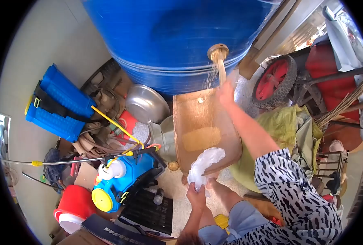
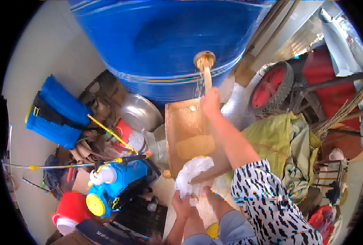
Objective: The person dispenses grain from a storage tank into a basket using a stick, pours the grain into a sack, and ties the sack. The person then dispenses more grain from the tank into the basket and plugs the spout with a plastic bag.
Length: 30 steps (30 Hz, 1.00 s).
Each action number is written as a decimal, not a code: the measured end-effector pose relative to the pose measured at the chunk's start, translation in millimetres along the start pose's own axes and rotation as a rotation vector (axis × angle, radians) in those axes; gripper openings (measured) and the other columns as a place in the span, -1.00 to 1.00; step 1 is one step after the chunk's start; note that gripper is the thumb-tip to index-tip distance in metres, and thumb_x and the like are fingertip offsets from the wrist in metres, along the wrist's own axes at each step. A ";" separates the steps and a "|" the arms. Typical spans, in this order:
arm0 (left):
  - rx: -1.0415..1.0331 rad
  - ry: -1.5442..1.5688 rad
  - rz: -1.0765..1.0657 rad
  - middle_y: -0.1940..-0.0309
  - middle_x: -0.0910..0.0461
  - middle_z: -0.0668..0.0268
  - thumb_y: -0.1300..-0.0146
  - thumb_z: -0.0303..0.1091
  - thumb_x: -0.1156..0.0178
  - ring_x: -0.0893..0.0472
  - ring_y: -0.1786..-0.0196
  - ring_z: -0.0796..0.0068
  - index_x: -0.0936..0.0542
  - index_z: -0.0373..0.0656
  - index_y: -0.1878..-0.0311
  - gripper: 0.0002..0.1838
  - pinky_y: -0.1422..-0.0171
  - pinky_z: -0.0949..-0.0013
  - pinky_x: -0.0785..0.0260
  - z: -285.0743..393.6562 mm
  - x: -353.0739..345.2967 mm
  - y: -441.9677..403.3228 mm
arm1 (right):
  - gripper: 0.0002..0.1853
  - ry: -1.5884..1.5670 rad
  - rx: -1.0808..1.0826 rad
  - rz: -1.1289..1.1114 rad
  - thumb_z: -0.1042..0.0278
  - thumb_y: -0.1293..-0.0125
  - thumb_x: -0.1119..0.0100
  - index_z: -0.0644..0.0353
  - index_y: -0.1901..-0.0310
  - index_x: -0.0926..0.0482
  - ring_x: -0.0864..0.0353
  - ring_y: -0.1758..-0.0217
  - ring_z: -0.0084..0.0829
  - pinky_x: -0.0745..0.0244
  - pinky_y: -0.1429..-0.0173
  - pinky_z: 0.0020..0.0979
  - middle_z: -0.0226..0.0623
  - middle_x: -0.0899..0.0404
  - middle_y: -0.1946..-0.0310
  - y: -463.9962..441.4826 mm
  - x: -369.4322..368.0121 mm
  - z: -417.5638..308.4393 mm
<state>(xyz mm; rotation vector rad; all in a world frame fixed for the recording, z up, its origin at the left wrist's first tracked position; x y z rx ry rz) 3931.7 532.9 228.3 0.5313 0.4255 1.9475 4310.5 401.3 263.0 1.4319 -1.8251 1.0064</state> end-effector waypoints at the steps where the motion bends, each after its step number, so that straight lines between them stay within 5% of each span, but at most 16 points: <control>1: -0.011 0.002 0.002 0.48 -0.52 0.09 0.02 -0.48 -0.16 -0.51 0.43 0.33 -0.48 -0.33 0.30 -0.81 0.30 0.36 -0.33 4.7 4.3 0.4 | -0.65 -0.015 -0.005 -0.022 0.42 -0.02 -0.12 0.44 0.19 -0.30 -0.47 0.19 0.11 -0.39 0.10 -0.11 0.18 -0.47 0.34 7.9 -4.8 3.6; 2: -0.012 0.019 0.006 0.48 -0.52 0.10 0.02 -0.48 -0.16 -0.51 0.43 0.35 -0.48 -0.33 0.30 -0.81 0.30 0.36 -0.33 9.9 7.8 1.7 | -0.65 -0.019 0.001 -0.014 0.42 -0.02 -0.12 0.44 0.19 -0.30 -0.47 0.19 0.11 -0.39 0.10 -0.11 0.18 -0.47 0.34 10.4 -10.8 4.0; 4: -0.019 0.041 0.007 0.48 -0.52 0.11 0.02 -0.49 -0.16 -0.51 0.43 0.37 -0.48 -0.33 0.30 -0.81 0.30 0.36 -0.33 17.5 11.4 3.5 | -0.80 -0.128 -0.220 -0.043 0.41 -0.07 -0.09 0.41 0.40 -0.41 -0.55 0.53 -0.11 -0.43 0.53 -0.18 0.03 -0.43 0.62 13.9 -20.9 14.5; 5: -0.045 0.032 0.008 0.49 -0.52 0.11 0.02 -0.48 -0.16 -0.50 0.42 0.38 -0.48 -0.33 0.31 -0.82 0.29 0.37 -0.33 20.8 12.7 4.9 | -0.80 -0.124 -0.218 -0.036 0.41 -0.07 -0.09 0.41 0.40 -0.41 -0.55 0.53 -0.11 -0.43 0.53 -0.18 0.03 -0.43 0.62 21.8 -11.5 0.8; 7: -0.076 0.032 0.010 0.49 -0.52 0.12 0.01 -0.48 -0.16 -0.50 0.42 0.40 -0.48 -0.33 0.31 -0.82 0.29 0.37 -0.33 17.2 8.2 3.1 | -0.85 -0.404 -0.484 -0.206 0.43 -0.10 -0.04 0.38 0.46 -0.43 -0.41 0.76 -0.35 -0.30 0.74 -0.34 -0.19 -0.32 0.79 45.5 8.8 -41.9; 11: -0.002 0.087 -0.010 0.50 -0.52 0.11 0.00 -0.48 -0.16 -0.49 0.43 0.40 -0.48 -0.34 0.31 -0.83 0.30 0.37 -0.32 2.5 -0.5 -2.0 | -0.90 -0.767 -0.660 -0.404 0.46 -0.12 -0.01 0.33 0.42 -0.41 -0.30 0.75 -0.50 -0.26 0.73 -0.46 -0.37 -0.28 0.74 75.8 17.5 -55.8; 13: -0.027 0.081 -0.013 0.50 -0.52 0.11 -0.01 -0.48 -0.16 -0.49 0.43 0.40 -0.47 -0.34 0.31 -0.83 0.30 0.37 -0.32 6.4 -2.0 -7.2 | -0.86 -1.048 -0.751 -0.483 0.32 -0.19 0.03 0.20 0.33 -0.33 -0.30 0.67 -0.56 -0.17 0.67 -0.47 -0.40 -0.30 0.69 89.9 35.5 -66.6; 23: -0.018 0.013 0.010 0.52 -0.51 0.09 0.03 -0.51 -0.17 -0.50 0.45 0.36 -0.48 -0.35 0.34 -0.83 0.32 0.35 -0.32 12.2 -2.1 -18.6 | -0.88 -1.314 -0.863 -0.496 0.35 -0.20 0.02 0.15 0.34 -0.28 -0.23 0.68 -0.63 -0.16 0.70 -0.55 -0.46 -0.28 0.61 75.1 70.3 -59.3; 26: 0.026 0.009 -0.009 0.52 -0.51 0.11 0.03 -0.51 -0.17 -0.49 0.45 0.39 -0.48 -0.35 0.33 -0.83 0.32 0.36 -0.32 9.4 -3.3 -18.6 | -0.83 -1.129 -0.614 -0.478 0.36 -0.14 -0.01 0.21 0.29 -0.29 -0.30 0.66 -0.56 -0.22 0.66 -0.48 -0.42 -0.28 0.64 49.9 43.9 -62.4; 30: 0.026 0.063 -0.036 0.53 -0.51 0.15 0.01 -0.50 -0.15 -0.47 0.44 0.45 -0.48 -0.34 0.31 -0.83 0.32 0.40 -0.32 17.4 -5.5 -17.3 | -0.67 -0.367 -0.411 -0.239 0.43 -0.02 -0.10 0.42 0.23 -0.26 -0.58 0.39 -0.19 -0.45 0.42 -0.26 0.01 -0.49 0.47 -15.9 15.8 -55.5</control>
Point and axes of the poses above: each hand's wrist, its own y-axis away from the middle knuckle, its own x-axis out of the back of the hand, z = x × y, the point moved 4 cm from there along -y, towards the middle knuckle
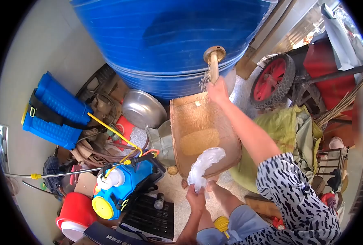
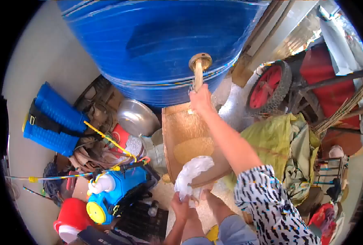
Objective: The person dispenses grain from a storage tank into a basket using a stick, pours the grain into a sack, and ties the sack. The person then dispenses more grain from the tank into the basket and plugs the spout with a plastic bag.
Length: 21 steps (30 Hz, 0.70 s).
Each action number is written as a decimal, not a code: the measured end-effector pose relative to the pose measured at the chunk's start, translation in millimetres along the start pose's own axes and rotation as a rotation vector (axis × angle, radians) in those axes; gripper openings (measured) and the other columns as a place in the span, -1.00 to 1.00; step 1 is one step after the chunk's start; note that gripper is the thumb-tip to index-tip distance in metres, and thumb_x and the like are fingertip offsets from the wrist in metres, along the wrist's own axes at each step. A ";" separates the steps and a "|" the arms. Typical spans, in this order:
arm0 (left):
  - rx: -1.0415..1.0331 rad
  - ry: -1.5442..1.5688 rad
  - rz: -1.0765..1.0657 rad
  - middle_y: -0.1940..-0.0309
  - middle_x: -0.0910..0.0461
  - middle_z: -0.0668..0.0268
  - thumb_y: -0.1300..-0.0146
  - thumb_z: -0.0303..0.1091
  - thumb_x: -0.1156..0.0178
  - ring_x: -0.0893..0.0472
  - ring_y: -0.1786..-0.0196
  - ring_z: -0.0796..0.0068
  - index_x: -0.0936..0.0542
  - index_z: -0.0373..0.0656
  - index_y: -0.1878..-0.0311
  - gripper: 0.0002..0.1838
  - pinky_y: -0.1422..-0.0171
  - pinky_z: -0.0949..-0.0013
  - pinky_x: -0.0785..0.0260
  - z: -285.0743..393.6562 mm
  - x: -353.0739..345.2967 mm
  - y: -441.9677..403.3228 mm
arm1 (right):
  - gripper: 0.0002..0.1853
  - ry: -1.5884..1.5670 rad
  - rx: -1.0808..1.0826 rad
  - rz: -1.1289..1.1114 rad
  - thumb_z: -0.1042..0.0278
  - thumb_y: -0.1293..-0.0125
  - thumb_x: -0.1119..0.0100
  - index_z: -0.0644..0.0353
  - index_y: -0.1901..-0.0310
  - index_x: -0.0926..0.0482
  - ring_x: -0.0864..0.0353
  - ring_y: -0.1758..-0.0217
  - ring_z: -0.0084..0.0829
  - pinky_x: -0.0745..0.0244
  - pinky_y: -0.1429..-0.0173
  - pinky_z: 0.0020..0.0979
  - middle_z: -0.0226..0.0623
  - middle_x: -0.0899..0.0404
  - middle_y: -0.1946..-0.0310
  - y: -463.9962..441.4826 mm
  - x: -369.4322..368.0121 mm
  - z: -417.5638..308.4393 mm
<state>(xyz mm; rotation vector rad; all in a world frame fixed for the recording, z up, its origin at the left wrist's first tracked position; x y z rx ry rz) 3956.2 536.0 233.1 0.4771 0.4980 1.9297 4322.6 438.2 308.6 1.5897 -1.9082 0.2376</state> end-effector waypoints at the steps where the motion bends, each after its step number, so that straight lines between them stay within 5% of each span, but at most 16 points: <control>1: 0.001 -0.002 0.003 0.53 -0.51 0.15 0.01 -0.50 -0.15 -0.47 0.44 0.45 -0.48 -0.34 0.31 -0.83 0.32 0.40 -0.32 2.0 -0.2 -0.3 | -0.67 -0.001 -0.001 -0.004 0.43 -0.02 -0.10 0.42 0.23 -0.26 -0.58 0.39 -0.19 -0.45 0.42 -0.26 0.01 -0.49 0.47 -17.3 -3.6 6.0; 3: -0.043 -0.051 0.005 0.52 -0.51 0.17 0.00 -0.50 -0.14 -0.47 0.43 0.47 -0.48 -0.34 0.30 -0.83 0.31 0.40 -0.32 5.8 -0.2 1.9 | -0.65 0.240 0.166 0.231 0.46 0.02 -0.13 0.46 0.23 -0.29 -0.53 0.23 0.04 -0.45 0.20 -0.16 0.19 -0.49 0.35 -46.1 1.7 30.0; 7: -0.020 -0.010 0.019 0.51 -0.52 0.16 0.00 -0.50 -0.14 -0.49 0.43 0.46 -0.48 -0.34 0.30 -0.82 0.31 0.40 -0.32 -3.9 1.6 4.2 | -0.70 0.291 0.282 0.205 0.47 0.04 -0.13 0.46 0.27 -0.36 -0.46 0.16 0.15 -0.39 0.09 -0.15 0.26 -0.46 0.29 -22.9 9.7 46.5; 10: -0.060 0.047 0.035 0.51 -0.52 0.13 0.01 -0.49 -0.15 -0.50 0.43 0.41 -0.49 -0.34 0.30 -0.82 0.31 0.37 -0.33 -11.5 5.4 5.9 | -0.80 0.174 0.199 0.215 0.46 0.01 -0.13 0.43 0.38 -0.43 -0.55 0.32 0.00 -0.45 0.28 -0.16 0.15 -0.50 0.42 -5.5 8.6 61.7; 12: -0.057 0.004 0.039 0.52 -0.52 0.09 0.02 -0.48 -0.15 -0.51 0.45 0.35 -0.49 -0.33 0.31 -0.82 0.32 0.35 -0.33 -6.7 7.7 7.4 | -0.72 0.068 -0.009 -0.097 0.37 -0.08 -0.03 0.54 0.40 -0.44 -0.52 0.72 -0.23 -0.36 0.66 -0.22 0.05 -0.47 0.61 26.3 13.7 38.7; 16: -0.096 -0.038 0.036 0.52 -0.51 0.08 0.02 -0.47 -0.16 -0.51 0.46 0.32 -0.48 -0.34 0.33 -0.83 0.32 0.34 -0.33 0.0 7.3 10.0 | -0.74 0.128 -0.176 -0.172 0.37 -0.08 -0.02 0.46 0.55 -0.42 -0.45 0.77 -0.31 -0.29 0.72 -0.31 -0.10 -0.42 0.72 51.5 15.9 30.9; 21: -0.131 -0.040 0.015 0.54 -0.50 0.07 0.02 -0.48 -0.16 -0.50 0.46 0.34 -0.48 -0.34 0.33 -0.82 0.32 0.34 -0.33 4.2 3.2 6.6 | -0.78 -0.501 -0.283 -0.281 0.37 -0.15 -0.01 0.19 0.61 -0.32 -0.25 0.78 -0.53 -0.20 0.72 -0.45 -0.41 -0.24 0.78 86.6 5.1 26.2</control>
Point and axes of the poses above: each hand's wrist, its own y-axis away from the middle knuckle, its own x-axis out of the back of the hand, z = x × y, the point moved 4 cm from there along -y, towards the middle knuckle
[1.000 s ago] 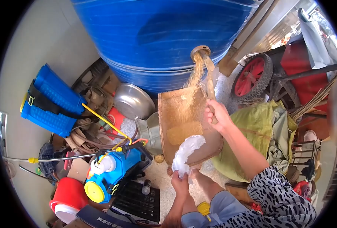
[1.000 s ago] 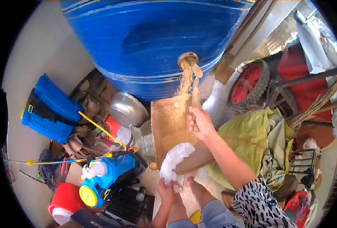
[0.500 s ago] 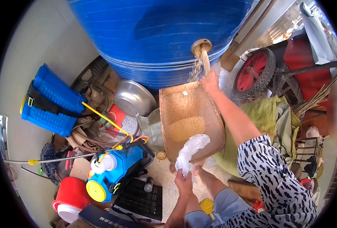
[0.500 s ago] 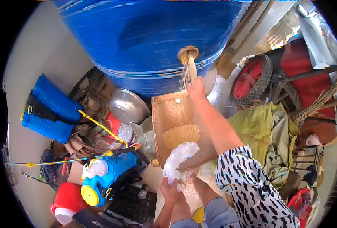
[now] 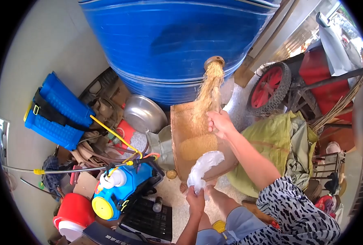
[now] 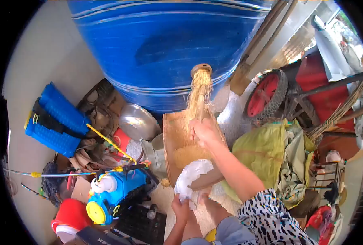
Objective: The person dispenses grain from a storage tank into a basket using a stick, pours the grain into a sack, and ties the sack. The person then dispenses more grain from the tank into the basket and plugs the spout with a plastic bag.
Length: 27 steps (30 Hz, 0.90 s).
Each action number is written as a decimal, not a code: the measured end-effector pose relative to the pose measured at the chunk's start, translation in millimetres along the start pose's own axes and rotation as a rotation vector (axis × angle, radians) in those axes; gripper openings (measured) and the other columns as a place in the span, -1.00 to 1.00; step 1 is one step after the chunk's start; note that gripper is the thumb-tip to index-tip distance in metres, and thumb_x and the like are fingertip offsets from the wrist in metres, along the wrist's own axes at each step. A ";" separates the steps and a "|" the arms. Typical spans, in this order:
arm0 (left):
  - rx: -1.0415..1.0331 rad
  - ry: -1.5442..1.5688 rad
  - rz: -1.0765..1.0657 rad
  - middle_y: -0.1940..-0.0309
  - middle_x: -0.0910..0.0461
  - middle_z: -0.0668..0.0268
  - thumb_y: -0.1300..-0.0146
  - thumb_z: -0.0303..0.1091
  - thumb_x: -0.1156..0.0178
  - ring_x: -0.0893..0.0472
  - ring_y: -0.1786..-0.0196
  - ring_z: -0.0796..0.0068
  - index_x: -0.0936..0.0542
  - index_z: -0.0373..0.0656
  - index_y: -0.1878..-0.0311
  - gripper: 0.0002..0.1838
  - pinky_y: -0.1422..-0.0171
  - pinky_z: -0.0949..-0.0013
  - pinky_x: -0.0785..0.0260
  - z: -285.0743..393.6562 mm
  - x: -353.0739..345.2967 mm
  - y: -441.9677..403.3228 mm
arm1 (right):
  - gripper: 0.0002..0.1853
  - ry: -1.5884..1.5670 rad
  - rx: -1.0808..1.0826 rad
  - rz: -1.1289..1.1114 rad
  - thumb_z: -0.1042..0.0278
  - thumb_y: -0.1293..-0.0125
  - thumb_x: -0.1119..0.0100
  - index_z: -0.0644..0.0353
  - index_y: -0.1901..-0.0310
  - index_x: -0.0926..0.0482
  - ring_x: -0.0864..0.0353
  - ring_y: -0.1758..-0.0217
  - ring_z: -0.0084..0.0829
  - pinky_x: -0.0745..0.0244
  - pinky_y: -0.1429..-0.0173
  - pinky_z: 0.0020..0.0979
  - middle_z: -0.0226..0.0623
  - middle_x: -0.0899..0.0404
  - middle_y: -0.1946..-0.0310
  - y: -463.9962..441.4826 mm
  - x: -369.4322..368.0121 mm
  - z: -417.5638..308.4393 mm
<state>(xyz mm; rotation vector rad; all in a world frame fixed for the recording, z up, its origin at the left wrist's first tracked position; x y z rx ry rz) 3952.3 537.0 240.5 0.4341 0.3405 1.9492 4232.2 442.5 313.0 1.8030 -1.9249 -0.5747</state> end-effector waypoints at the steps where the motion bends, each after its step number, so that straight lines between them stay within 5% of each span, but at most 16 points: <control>1: 0.008 -0.006 -0.002 0.54 -0.50 0.07 0.02 -0.48 -0.16 -0.50 0.46 0.34 -0.48 -0.34 0.33 -0.82 0.32 0.34 -0.33 1.2 0.4 -0.4 | -0.78 -0.002 -0.010 0.002 0.37 -0.15 -0.01 0.19 0.61 -0.32 -0.25 0.78 -0.53 -0.20 0.72 -0.45 -0.41 -0.24 0.78 6.8 0.4 -2.8; 3: 0.089 0.052 -0.059 0.37 -0.54 0.18 -0.02 -0.56 -0.07 -0.49 0.28 0.47 -0.48 -0.37 0.21 -0.78 0.17 0.42 -0.32 6.5 -1.0 -2.9 | -0.80 -0.157 0.004 0.001 0.39 -0.18 -0.01 0.20 0.56 -0.32 -0.27 0.75 -0.55 -0.21 0.70 -0.47 -0.43 -0.25 0.74 14.7 3.5 -5.1; 7: 0.165 -0.087 -0.056 0.38 -0.54 0.14 -0.03 -0.55 -0.08 -0.50 0.30 0.46 -0.48 -0.37 0.18 -0.76 0.19 0.40 -0.33 -2.3 0.0 -1.7 | -0.83 -0.110 0.071 -0.056 0.41 -0.17 0.00 0.19 0.52 -0.30 -0.28 0.72 -0.57 -0.22 0.70 -0.49 -0.43 -0.29 0.69 -0.9 10.8 0.6; 9: 0.102 -0.045 -0.054 0.43 -0.53 -0.07 -0.01 -0.42 -0.15 -0.56 0.35 0.07 -0.46 -0.33 0.22 -0.74 0.31 0.26 -0.35 -10.0 -1.3 0.8 | -0.85 -0.098 0.040 -0.047 0.42 -0.17 0.00 0.19 0.51 -0.30 -0.28 0.72 -0.57 -0.23 0.70 -0.50 -0.43 -0.29 0.69 -7.2 1.9 13.2; 14: 0.233 -0.271 -0.145 0.40 -0.53 -0.06 -0.06 -0.30 -0.11 -0.54 0.32 0.00 -0.46 -0.30 0.17 -0.69 0.26 0.18 -0.35 -37.1 0.2 17.6 | -0.85 -0.125 0.120 -0.066 0.42 -0.16 0.03 0.19 0.53 -0.30 -0.24 0.78 -0.55 -0.22 0.70 -0.50 -0.42 -0.25 0.77 -12.7 -2.9 19.0; 17: 0.222 -0.206 -0.116 0.38 -0.53 -0.06 -0.05 -0.32 -0.13 -0.54 0.30 0.02 -0.47 -0.30 0.17 -0.70 0.25 0.21 -0.35 -44.4 2.9 20.0 | -0.86 -0.068 0.178 -0.097 0.44 -0.15 0.03 0.20 0.53 -0.30 -0.24 0.78 -0.55 -0.22 0.70 -0.49 -0.41 -0.26 0.75 -20.1 -3.8 12.5; 19: 0.245 -0.173 -0.071 0.50 -0.53 0.13 0.00 -0.47 -0.13 -0.49 0.44 0.44 -0.48 -0.35 0.25 -0.78 0.31 0.37 -0.33 -43.9 8.6 19.2 | -0.86 -0.036 0.243 -0.127 0.44 -0.13 0.02 0.21 0.53 -0.30 -0.24 0.78 -0.54 -0.22 0.71 -0.48 -0.41 -0.27 0.75 -41.9 -8.5 -3.6; 21: 0.222 -0.141 -0.052 0.49 -0.54 0.14 0.00 -0.48 -0.13 -0.50 0.43 0.44 -0.48 -0.35 0.26 -0.79 0.31 0.37 -0.33 -45.1 12.8 20.3 | -0.86 -0.004 0.307 -0.146 0.44 -0.12 0.00 0.22 0.53 -0.30 -0.24 0.78 -0.54 -0.22 0.71 -0.48 -0.41 -0.27 0.75 -72.1 -10.6 -16.2; 26: 0.210 -0.043 -0.012 0.47 -0.55 0.14 0.01 -0.51 -0.12 -0.54 0.39 0.42 -0.48 -0.34 0.27 -0.80 0.28 0.37 -0.34 -45.2 11.7 13.9 | -0.77 0.672 0.440 0.409 0.37 -0.06 -0.08 0.38 0.40 -0.33 -0.50 0.66 -0.39 -0.41 0.64 -0.37 -0.17 -0.47 0.60 -122.8 7.4 -76.6; 27: 0.195 -0.086 0.002 0.47 -0.55 0.14 0.01 -0.51 -0.11 -0.54 0.38 0.41 -0.49 -0.34 0.27 -0.80 0.28 0.37 -0.34 -41.5 12.5 14.2 | -0.71 0.802 0.403 0.426 0.36 -0.05 -0.08 0.43 0.30 -0.34 -0.59 0.46 -0.14 -0.51 0.42 -0.22 0.06 -0.52 0.43 -127.2 13.1 -86.5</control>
Point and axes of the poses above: each hand's wrist, its own y-axis away from the middle knuckle, its own x-axis out of the back of the hand, z = x × y, the point moved 4 cm from there along -y, towards the middle knuckle
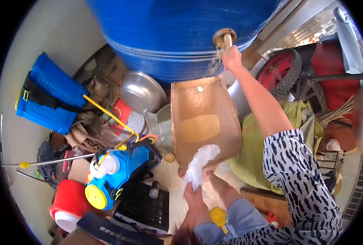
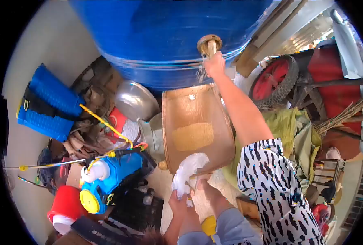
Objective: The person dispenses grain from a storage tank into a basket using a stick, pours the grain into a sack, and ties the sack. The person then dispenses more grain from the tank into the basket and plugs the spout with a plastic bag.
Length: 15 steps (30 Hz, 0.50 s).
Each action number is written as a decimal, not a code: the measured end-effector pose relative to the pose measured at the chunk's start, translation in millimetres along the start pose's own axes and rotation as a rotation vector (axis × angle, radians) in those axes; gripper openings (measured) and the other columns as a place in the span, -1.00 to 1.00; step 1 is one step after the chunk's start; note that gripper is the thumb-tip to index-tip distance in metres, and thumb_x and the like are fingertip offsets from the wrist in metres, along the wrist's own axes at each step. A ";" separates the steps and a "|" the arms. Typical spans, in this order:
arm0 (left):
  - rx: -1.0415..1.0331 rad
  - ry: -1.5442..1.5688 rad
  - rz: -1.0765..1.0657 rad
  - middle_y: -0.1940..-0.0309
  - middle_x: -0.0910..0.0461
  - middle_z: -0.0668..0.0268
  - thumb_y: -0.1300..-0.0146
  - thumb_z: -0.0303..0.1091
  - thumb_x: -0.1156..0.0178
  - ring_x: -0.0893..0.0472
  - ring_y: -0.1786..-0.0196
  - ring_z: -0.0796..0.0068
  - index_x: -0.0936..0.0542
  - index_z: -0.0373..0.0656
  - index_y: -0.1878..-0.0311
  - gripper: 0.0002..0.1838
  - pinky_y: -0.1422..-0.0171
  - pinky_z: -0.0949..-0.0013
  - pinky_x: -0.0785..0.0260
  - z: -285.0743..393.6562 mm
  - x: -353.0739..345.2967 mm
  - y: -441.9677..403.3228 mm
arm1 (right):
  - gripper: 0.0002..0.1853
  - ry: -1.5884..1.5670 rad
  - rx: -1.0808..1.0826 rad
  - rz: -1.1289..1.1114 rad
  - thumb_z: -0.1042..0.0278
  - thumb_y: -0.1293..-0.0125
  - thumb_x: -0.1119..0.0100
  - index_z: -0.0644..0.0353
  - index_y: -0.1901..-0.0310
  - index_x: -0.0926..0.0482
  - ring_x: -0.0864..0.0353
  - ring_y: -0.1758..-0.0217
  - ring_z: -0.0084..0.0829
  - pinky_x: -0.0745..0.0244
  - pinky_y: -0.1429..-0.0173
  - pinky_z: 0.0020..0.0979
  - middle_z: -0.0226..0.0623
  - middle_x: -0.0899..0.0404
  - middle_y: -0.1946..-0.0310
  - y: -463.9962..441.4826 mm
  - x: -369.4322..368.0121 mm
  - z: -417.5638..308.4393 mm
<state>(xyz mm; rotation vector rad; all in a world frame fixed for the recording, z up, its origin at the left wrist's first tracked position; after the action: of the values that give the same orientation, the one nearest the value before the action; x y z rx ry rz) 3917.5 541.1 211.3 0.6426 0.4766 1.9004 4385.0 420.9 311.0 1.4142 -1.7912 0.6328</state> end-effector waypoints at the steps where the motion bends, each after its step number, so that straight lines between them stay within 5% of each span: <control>1: -0.006 -0.042 0.018 0.46 -0.55 0.14 0.01 -0.52 -0.11 -0.54 0.38 0.40 -0.49 -0.34 0.27 -0.80 0.28 0.36 -0.34 1.7 0.2 0.6 | -0.71 -0.002 0.004 0.013 0.36 -0.05 -0.08 0.43 0.30 -0.34 -0.59 0.46 -0.14 -0.51 0.42 -0.22 0.06 -0.52 0.43 -5.7 2.3 9.0; 3: -0.016 -0.015 0.014 0.47 -0.54 0.15 0.01 -0.51 -0.11 -0.53 0.40 0.40 -0.49 -0.34 0.30 -0.83 0.28 0.36 -0.34 2.8 0.1 0.8 | -0.68 0.151 0.243 0.173 0.39 -0.03 -0.08 0.44 0.23 -0.34 -0.55 0.30 0.07 -0.47 0.22 -0.13 0.20 -0.49 0.33 -1.0 3.3 28.2; 5: -0.015 -0.077 -0.023 0.47 -0.54 0.17 0.00 -0.50 -0.12 -0.51 0.41 0.44 -0.49 -0.34 0.31 -0.83 0.29 0.37 -0.34 9.6 -0.3 0.4 | -0.67 0.082 0.161 0.116 0.41 0.03 -0.17 0.41 0.29 -0.30 -0.53 0.29 0.08 -0.47 0.22 -0.16 0.19 -0.49 0.41 23.7 4.1 35.6; 7: -0.046 -0.038 -0.020 0.48 -0.53 0.12 0.02 -0.50 -0.14 -0.51 0.42 0.38 -0.49 -0.34 0.29 -0.81 0.29 0.35 -0.33 8.2 -2.7 -1.7 | -0.67 0.130 0.301 0.186 0.40 0.02 -0.16 0.40 0.28 -0.29 -0.54 0.35 0.06 -0.46 0.26 -0.16 0.16 -0.49 0.42 27.9 -10.4 60.2; 10: -0.080 -0.004 -0.015 0.49 -0.52 0.07 0.04 -0.49 -0.16 -0.52 0.42 0.33 -0.48 -0.33 0.27 -0.78 0.30 0.33 -0.33 18.5 -0.7 -1.9 | -0.64 0.197 0.201 0.155 0.39 0.01 -0.16 0.41 0.24 -0.28 -0.56 0.39 -0.03 -0.47 0.37 -0.18 0.12 -0.48 0.46 58.1 -3.8 50.6; 12: -0.089 0.003 -0.014 0.50 -0.52 0.07 0.03 -0.48 -0.16 -0.52 0.42 0.33 -0.48 -0.33 0.27 -0.79 0.30 0.33 -0.33 23.4 -1.7 -1.1 | -0.71 -0.090 -0.088 -0.084 0.39 -0.03 -0.10 0.51 0.32 -0.42 -0.61 0.42 -0.08 -0.51 0.45 -0.17 0.16 -0.52 0.42 83.6 8.6 37.8; 15: -0.070 0.033 -0.053 0.48 -0.53 0.06 0.01 -0.47 -0.15 -0.53 0.40 0.35 -0.48 -0.33 0.27 -0.79 0.29 0.33 -0.34 23.1 -4.9 0.0 | -0.76 -0.181 0.040 -0.152 0.42 -0.02 -0.06 0.53 0.46 -0.41 -0.59 0.59 -0.23 -0.38 0.71 -0.24 0.06 -0.51 0.56 86.3 -10.3 53.1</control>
<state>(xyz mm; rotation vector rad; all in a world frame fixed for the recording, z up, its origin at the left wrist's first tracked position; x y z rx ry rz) 3933.6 537.5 228.2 0.5487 0.4423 1.8710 4289.6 409.3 277.4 1.6620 -1.7956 0.4769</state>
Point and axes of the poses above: each hand's wrist, its own y-axis away from the middle knuckle, its own x-axis out of the back of the hand, z = x × y, the point moved 4 cm from there along -y, towards the middle knuckle
